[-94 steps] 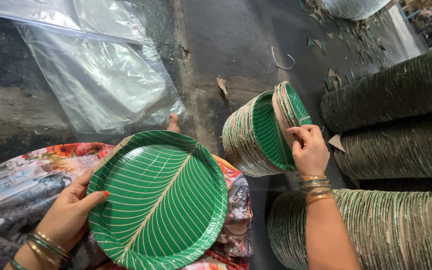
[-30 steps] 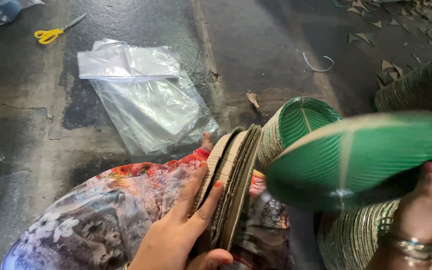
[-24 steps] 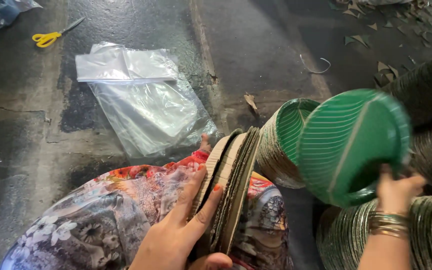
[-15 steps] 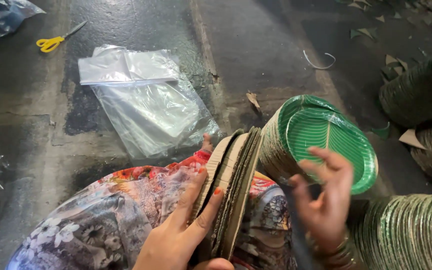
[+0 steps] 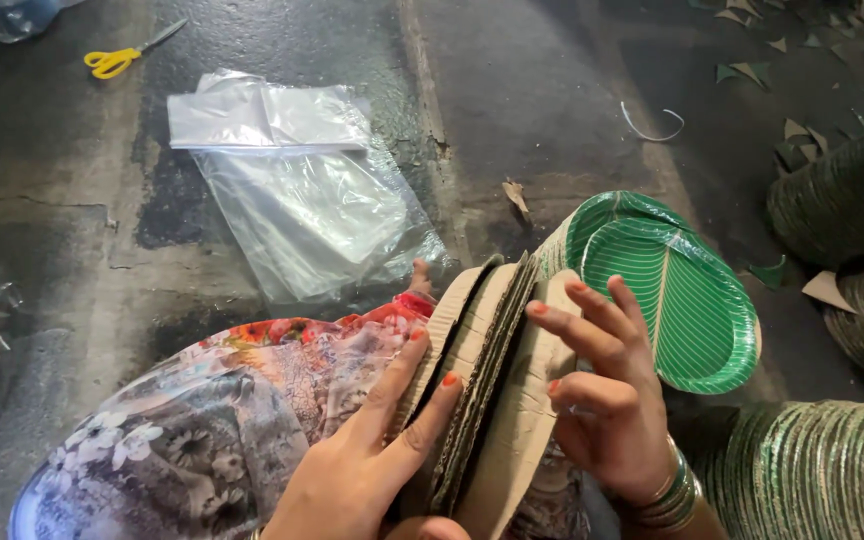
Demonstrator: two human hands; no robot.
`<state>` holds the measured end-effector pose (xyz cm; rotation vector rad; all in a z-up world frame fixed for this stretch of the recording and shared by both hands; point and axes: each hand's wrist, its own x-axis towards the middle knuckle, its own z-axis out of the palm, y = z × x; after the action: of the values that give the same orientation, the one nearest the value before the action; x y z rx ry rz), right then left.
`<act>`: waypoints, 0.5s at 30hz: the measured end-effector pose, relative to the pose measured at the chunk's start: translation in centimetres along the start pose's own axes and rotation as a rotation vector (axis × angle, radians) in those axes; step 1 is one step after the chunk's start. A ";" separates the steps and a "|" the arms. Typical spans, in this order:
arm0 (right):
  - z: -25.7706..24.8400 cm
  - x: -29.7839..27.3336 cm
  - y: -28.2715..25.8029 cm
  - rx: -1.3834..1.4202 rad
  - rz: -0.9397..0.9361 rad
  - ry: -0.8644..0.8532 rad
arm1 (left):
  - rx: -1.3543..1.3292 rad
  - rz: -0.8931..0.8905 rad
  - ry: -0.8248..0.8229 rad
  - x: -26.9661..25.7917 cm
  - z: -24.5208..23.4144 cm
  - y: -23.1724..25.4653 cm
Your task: The person stacks green patterned paper plates and places them inside clear plastic bags by hand.
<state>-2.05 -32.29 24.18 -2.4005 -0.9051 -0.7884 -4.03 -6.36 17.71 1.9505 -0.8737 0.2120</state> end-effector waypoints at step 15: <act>-1.1 0.6 1.3 0.055 -0.021 -0.117 | 0.028 0.035 -0.032 -0.3 0.0 -0.7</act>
<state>-1.19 -33.59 25.12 -2.4136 -0.9860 -0.6274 -3.78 -6.06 17.10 1.9700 -0.9309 0.2154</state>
